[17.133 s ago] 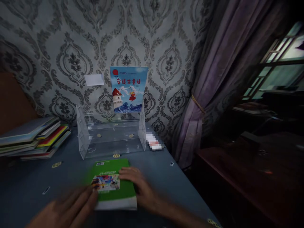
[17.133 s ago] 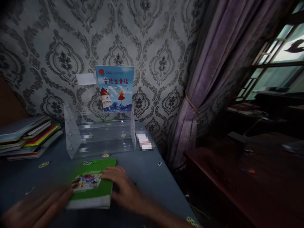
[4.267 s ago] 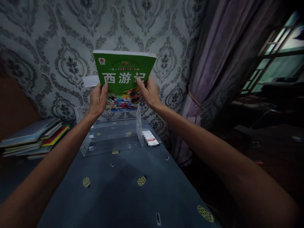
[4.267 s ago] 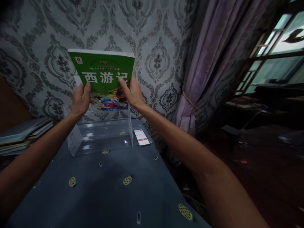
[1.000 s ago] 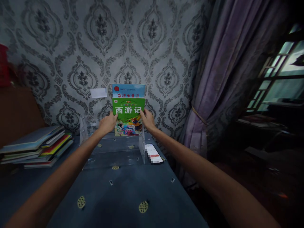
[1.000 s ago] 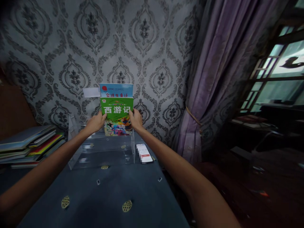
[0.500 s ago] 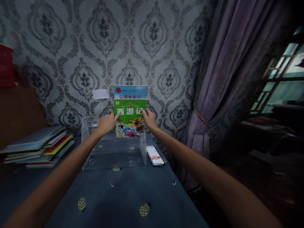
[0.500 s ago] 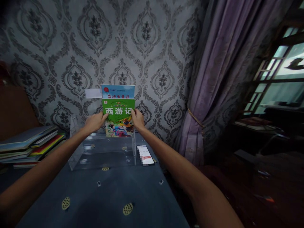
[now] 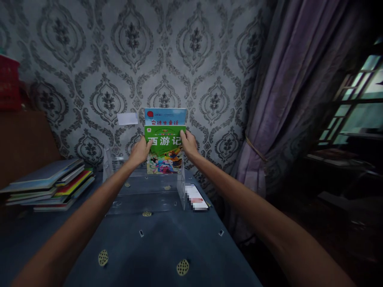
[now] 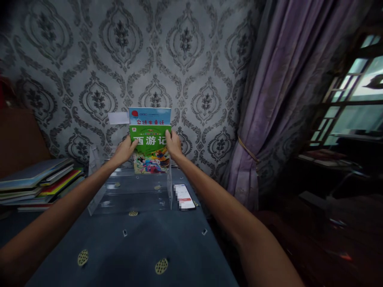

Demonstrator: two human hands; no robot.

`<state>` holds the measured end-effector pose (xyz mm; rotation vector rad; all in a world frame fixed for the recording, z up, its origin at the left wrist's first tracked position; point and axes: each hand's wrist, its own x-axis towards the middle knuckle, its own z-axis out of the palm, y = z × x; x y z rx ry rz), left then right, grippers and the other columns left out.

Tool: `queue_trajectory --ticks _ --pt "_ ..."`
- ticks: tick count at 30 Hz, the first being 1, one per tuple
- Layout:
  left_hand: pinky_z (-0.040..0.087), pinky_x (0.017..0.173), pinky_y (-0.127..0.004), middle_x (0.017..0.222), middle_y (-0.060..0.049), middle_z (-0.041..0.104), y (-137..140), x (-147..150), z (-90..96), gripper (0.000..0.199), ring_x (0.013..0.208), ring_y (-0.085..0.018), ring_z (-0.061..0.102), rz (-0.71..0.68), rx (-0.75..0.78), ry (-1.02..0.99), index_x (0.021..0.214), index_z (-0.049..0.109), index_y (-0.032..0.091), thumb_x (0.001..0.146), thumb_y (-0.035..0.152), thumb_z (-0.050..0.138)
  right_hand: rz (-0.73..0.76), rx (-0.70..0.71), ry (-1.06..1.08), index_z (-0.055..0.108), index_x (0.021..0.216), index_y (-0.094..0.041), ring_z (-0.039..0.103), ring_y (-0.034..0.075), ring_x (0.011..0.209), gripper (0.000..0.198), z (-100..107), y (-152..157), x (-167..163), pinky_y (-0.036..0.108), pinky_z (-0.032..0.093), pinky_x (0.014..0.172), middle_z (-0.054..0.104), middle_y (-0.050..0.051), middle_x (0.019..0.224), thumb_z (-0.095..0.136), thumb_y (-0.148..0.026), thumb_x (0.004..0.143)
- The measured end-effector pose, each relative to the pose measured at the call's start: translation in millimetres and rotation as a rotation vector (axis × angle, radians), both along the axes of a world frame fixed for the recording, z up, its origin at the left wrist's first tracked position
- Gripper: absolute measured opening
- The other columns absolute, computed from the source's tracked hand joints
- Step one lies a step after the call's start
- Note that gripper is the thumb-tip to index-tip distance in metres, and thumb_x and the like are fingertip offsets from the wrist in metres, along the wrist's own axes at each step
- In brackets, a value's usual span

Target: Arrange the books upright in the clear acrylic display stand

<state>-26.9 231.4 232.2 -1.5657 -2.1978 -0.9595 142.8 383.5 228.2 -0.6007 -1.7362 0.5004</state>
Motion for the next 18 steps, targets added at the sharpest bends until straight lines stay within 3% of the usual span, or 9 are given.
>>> queue_trajectory --ticks 9,18 --pt "0.050 0.097 -0.039 0.119 -0.020 0.072 3.0 -2.6 -1.6 0.034 0.118 -0.032 0.067 -0.019 0.025 -0.035 0.124 0.054 0.012 0.103 0.034 0.039 0.054 -0.013 0.031 0.066 0.091 -0.018 0.063 0.026 0.085 0.053 -0.2 5.6 -3.4 0.036 0.051 0.079 0.072 0.008 0.087 0.036 -0.061 0.094" --pt "0.048 0.106 -0.048 0.131 -0.019 0.068 14.4 -19.1 -7.5 0.040 0.127 -0.034 0.061 -0.228 0.151 -0.079 0.126 0.058 0.013 0.099 0.038 0.041 0.104 -0.034 0.062 0.070 0.097 -0.016 0.065 0.026 0.088 0.063 -2.2 0.1 1.7 0.037 0.052 0.081 0.075 0.008 0.092 0.041 -0.071 0.088"
